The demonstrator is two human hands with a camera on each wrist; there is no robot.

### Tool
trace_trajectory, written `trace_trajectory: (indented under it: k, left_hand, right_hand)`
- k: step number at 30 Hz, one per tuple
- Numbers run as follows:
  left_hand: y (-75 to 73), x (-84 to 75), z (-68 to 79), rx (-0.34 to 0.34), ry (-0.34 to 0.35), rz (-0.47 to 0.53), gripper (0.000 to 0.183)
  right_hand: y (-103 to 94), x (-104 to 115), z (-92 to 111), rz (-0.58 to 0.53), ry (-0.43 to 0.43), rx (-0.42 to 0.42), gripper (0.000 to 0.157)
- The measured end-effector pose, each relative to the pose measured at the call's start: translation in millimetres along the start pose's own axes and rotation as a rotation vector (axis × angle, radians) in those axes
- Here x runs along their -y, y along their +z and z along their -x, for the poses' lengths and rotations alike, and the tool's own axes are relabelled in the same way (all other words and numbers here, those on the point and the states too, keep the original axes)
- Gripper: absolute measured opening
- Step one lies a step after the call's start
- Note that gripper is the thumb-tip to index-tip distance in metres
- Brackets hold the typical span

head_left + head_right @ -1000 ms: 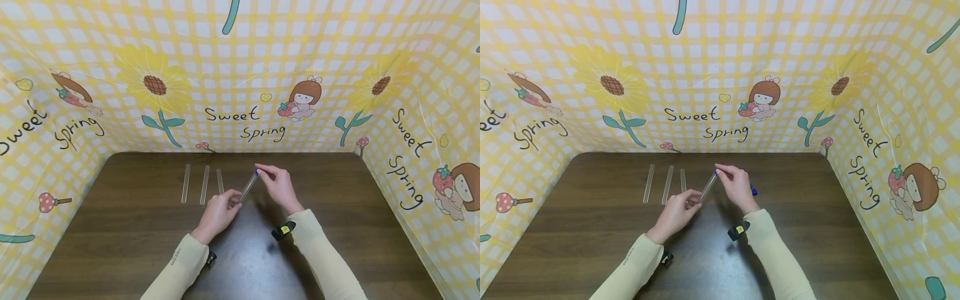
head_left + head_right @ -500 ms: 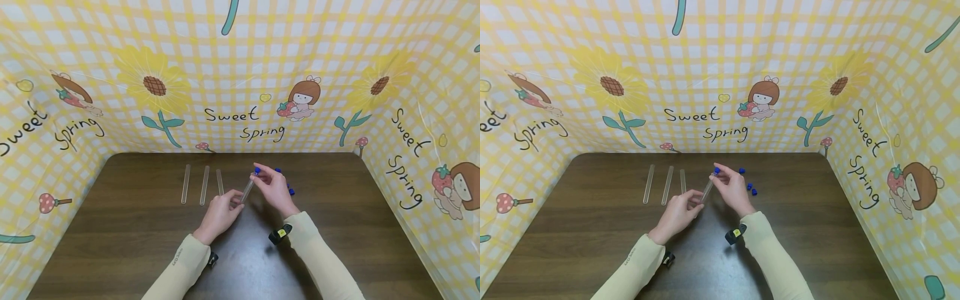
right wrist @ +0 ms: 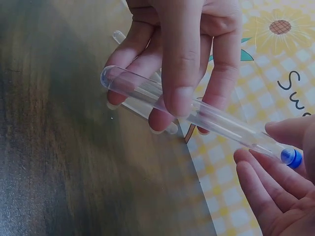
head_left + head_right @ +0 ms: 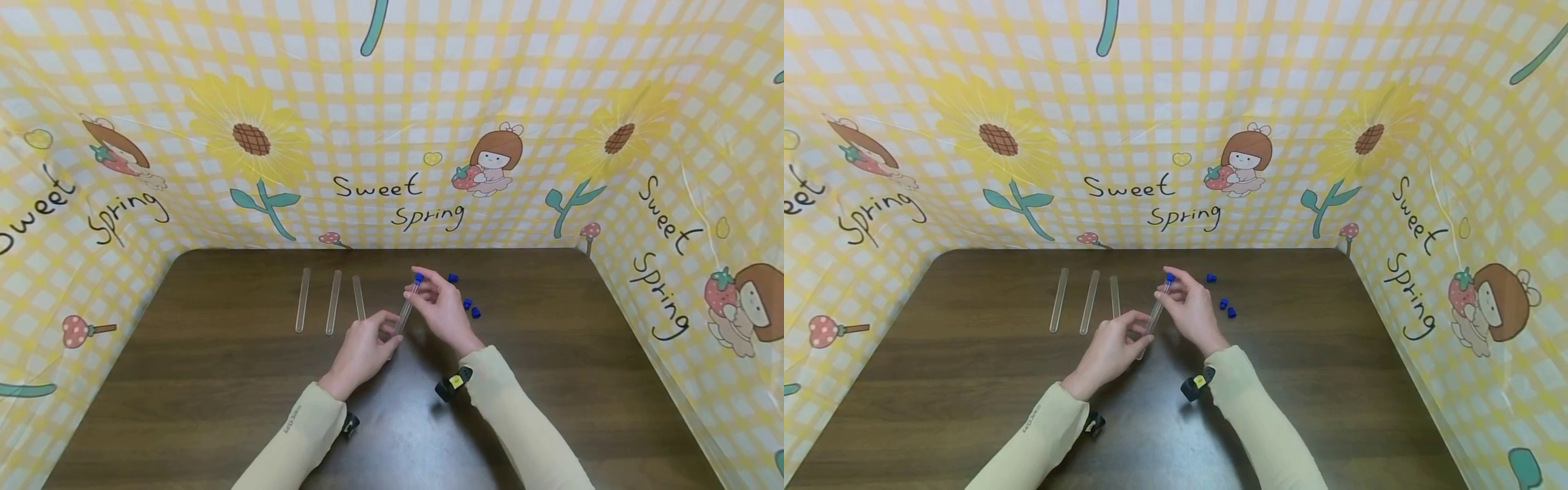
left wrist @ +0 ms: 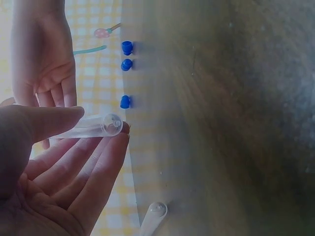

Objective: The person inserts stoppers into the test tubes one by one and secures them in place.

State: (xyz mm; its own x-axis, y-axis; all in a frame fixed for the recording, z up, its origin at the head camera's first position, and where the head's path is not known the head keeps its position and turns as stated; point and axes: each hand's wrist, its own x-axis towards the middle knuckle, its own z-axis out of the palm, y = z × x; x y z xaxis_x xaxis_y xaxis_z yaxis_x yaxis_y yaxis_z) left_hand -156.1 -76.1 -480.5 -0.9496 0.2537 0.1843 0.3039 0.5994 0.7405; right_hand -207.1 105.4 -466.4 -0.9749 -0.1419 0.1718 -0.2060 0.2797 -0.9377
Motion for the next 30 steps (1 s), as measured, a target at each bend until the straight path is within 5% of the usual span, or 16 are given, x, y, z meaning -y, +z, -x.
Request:
trace_trajectory:
  k: [30]
  left_hand:
    - [1.6, -2.9, -1.9, 0.014, -0.031, 0.05, 0.022]
  right_hand:
    - [-2.2, -3.2, -0.4, -0.136, 0.054, 0.054, 0.054]
